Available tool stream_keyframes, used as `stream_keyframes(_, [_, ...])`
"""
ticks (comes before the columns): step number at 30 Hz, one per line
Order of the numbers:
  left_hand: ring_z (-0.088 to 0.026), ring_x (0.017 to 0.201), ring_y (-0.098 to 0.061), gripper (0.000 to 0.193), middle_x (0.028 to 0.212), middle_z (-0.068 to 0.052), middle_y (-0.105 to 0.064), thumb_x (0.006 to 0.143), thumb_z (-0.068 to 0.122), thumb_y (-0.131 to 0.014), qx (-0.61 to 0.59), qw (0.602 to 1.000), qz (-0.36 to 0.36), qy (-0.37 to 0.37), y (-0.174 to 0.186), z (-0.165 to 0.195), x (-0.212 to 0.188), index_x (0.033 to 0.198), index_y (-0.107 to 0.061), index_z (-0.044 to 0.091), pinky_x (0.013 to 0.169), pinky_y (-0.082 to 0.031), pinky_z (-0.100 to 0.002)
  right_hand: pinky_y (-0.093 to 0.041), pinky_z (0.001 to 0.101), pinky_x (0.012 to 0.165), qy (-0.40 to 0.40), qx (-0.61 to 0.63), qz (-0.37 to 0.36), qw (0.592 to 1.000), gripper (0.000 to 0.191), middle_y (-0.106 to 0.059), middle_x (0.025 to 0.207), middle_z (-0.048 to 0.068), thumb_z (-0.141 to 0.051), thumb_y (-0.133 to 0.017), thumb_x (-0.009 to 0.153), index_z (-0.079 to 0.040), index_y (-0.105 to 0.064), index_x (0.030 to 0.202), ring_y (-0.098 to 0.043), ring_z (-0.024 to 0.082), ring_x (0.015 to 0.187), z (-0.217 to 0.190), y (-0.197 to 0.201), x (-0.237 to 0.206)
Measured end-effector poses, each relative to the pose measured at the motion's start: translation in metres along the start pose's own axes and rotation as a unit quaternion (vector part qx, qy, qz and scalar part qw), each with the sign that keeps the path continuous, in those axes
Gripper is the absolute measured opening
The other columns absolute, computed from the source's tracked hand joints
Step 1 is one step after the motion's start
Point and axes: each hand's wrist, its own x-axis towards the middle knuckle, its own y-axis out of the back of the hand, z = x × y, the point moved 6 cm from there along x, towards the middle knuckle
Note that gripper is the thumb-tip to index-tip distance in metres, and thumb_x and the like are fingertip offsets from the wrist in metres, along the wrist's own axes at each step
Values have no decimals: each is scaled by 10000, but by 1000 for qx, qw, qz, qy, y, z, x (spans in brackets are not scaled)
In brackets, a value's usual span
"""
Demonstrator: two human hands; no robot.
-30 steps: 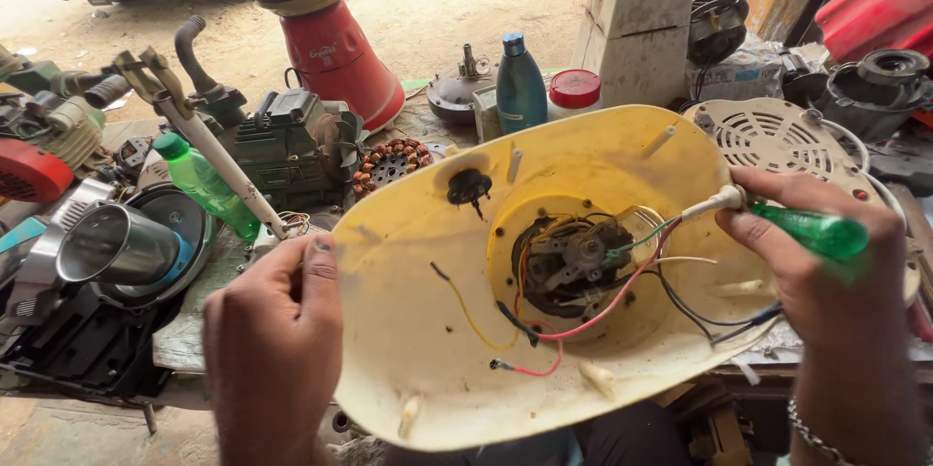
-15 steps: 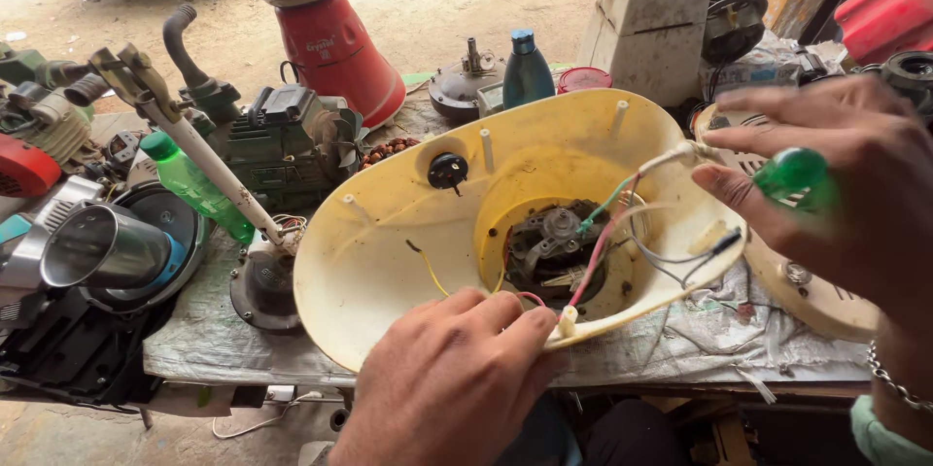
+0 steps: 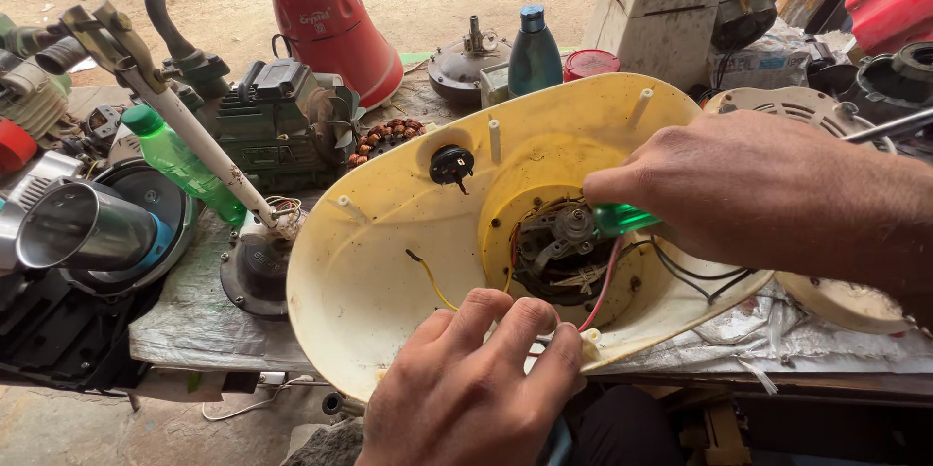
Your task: The person uses a screwdriver to adjust internal wiring and components inside the base of a yellow electric heater. They manipulate several wires and tighten screws within the motor housing, then reposition the heater casing.
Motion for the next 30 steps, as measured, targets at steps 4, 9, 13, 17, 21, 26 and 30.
stream_keyframes(4, [-201, 1077, -646, 186, 1066, -32, -659, 837, 200, -713, 51, 998, 33, 23, 4, 10, -5, 989, -770, 108, 844, -556, -364, -604, 384, 622, 65, 142, 140, 978, 346, -784, 708, -8, -179, -811, 742, -268, -774, 1074, -784, 159, 712, 5, 17, -9])
stream_keyframes(9, [-140, 1000, -626, 82, 978, 35, -628, 819, 213, -730, 55, 996, 58, 34, -4, 21, -8, 868, -724, 149, 854, -471, -377, -565, 287, 534, 46, 352, 211, 911, 141, -726, 669, 30, -235, -789, 834, -151, -730, 931, -747, 126, 595, 48, 11, -19])
stream_keyframes(13, [-149, 1017, -630, 71, 962, 25, -621, 869, 202, -727, 69, 997, 14, -2, -11, 25, -13, 885, -721, 133, 888, -505, -375, -478, 328, 447, -101, 430, 378, 813, 119, -682, 673, 131, -157, -703, 1000, -42, -717, 1031, -631, 217, 506, 85, 0, -37])
stream_keyframes(17, [-190, 1044, -643, 134, 1028, -29, -667, 862, 227, -724, 0, 1000, 3, -25, -18, 21, -14, 910, -737, 103, 851, -537, -388, -475, 275, 446, -167, 393, 438, 791, 241, -636, 699, 101, -262, -687, 1075, -22, -668, 1067, -609, 142, 534, 123, -1, -40])
stream_keyframes(21, [-226, 1088, -654, 226, 1106, -58, -683, 857, 317, -742, -48, 999, -11, -12, -25, 17, -8, 901, -738, 96, 844, -547, -419, -517, 294, 626, -163, 148, 527, 821, 420, -671, 844, 191, -279, -846, 998, 78, -642, 1080, -661, 214, 715, 121, -18, -52])
stream_keyframes(26, [-249, 1108, -650, 310, 1120, -58, -673, 861, 392, -776, -47, 999, -7, -24, -27, 18, 6, 889, -736, 86, 858, -545, -446, -544, 264, 644, -67, 160, 494, 852, 371, -717, 955, 129, -225, -847, 890, -35, -689, 1167, -703, 163, 761, 104, -38, -70])
stream_keyframes(30, [-248, 1107, -651, 321, 1121, -57, -684, 825, 396, -785, -53, 998, -18, -23, -26, 20, 4, 883, -738, 84, 863, -541, -453, -578, 292, 644, 131, 151, 364, 910, 409, -800, 1012, 50, -220, -828, 702, -141, -753, 1096, -765, 158, 796, 52, -21, -61])
